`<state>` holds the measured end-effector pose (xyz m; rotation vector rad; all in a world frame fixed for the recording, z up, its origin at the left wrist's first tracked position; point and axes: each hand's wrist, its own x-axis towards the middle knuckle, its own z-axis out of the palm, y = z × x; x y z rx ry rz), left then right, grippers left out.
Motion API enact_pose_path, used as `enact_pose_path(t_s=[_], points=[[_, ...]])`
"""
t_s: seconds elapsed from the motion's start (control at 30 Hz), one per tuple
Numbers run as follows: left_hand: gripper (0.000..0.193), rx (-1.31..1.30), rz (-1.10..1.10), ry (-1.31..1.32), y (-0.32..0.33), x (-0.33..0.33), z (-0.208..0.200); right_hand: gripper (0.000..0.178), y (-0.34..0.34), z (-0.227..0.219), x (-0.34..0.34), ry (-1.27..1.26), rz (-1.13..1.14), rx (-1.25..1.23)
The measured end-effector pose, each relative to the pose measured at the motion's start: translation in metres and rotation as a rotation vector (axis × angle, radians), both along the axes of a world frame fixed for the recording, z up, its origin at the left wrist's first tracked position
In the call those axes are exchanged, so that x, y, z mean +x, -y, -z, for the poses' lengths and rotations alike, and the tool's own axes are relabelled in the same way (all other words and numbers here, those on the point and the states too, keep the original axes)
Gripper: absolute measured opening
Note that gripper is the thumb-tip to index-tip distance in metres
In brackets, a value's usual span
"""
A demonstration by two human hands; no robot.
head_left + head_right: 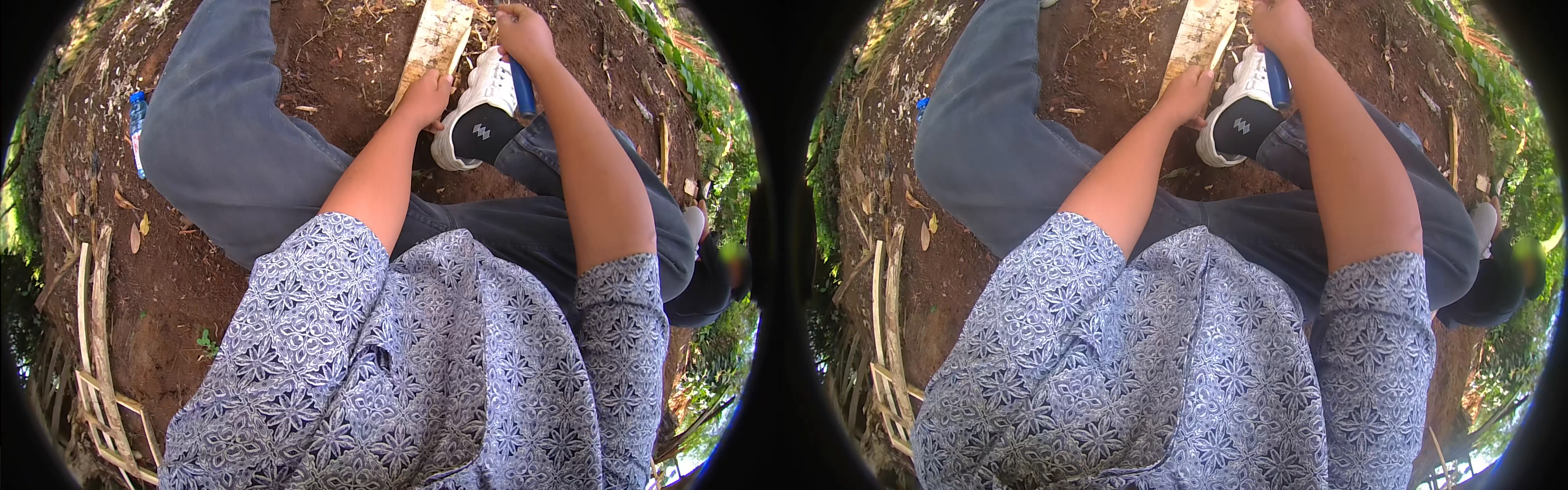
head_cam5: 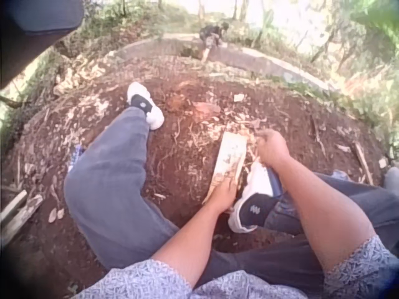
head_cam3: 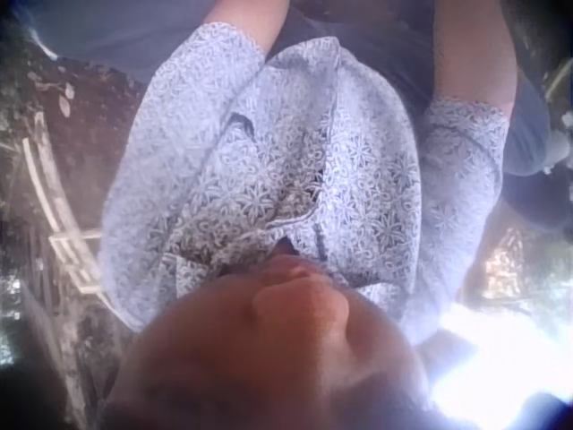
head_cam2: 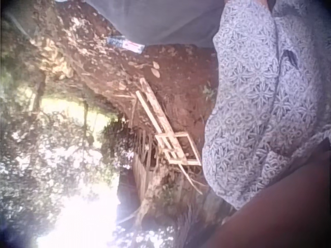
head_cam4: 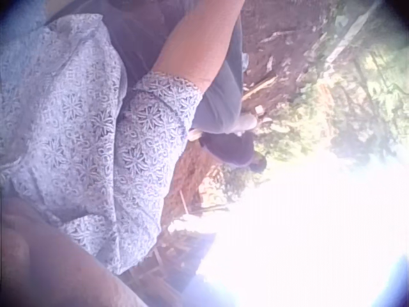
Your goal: The person sits on the ground and uses a knife to carve a piece of wood held between their legs. They repeatedly scrape and shape the wood, occasionally lifting it to inspect the carved surface.
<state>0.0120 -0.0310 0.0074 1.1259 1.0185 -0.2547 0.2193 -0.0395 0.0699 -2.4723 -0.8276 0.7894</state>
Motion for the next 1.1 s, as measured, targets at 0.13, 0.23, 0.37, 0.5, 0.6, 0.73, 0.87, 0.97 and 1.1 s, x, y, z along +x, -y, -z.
enact_pose_path(t_s=[0.13,0.23,0.37,0.5,0.6,0.73,0.87,0.97,1.1], points=[[0.032,-0.008,-0.048,0.037,-0.002,-0.002,0.008,0.034,0.021,-0.035,-0.048,-0.357,-0.13,-0.235],[0.033,0.037,-0.025,0.04,-0.001,-0.003,0.005,0.035,0.037,-0.03,-0.079,-0.387,-0.131,-0.236],[0.036,0.019,-0.01,0.015,-0.003,0.0,-0.005,0.033,0.037,-0.025,-0.093,-0.321,-0.133,-0.302],[0.035,0.011,-0.006,-0.006,-0.003,0.0,-0.005,0.031,0.043,-0.008,-0.105,-0.242,-0.078,-0.23],[0.036,0.023,-0.02,-0.001,-0.001,0.0,0.0,0.03,0.05,0.019,-0.11,-0.089,-0.114,-0.173],[0.04,0.011,0.0,0.003,-0.003,0.003,0.004,0.027,0.046,0.029,-0.118,-0.065,0.02,-0.143],[0.042,0.029,-0.044,0.068,-0.002,0.004,0.013,0.028,0.037,0.034,-0.118,-0.063,0.058,-0.168],[0.043,0.019,-0.081,0.087,-0.003,0.006,0.015,0.031,0.034,0.04,-0.116,0.003,0.021,-0.188],[0.041,0.002,-0.128,0.058,-0.006,0.004,0.013,0.033,0.027,0.036,-0.12,0.089,0.007,-0.191]])
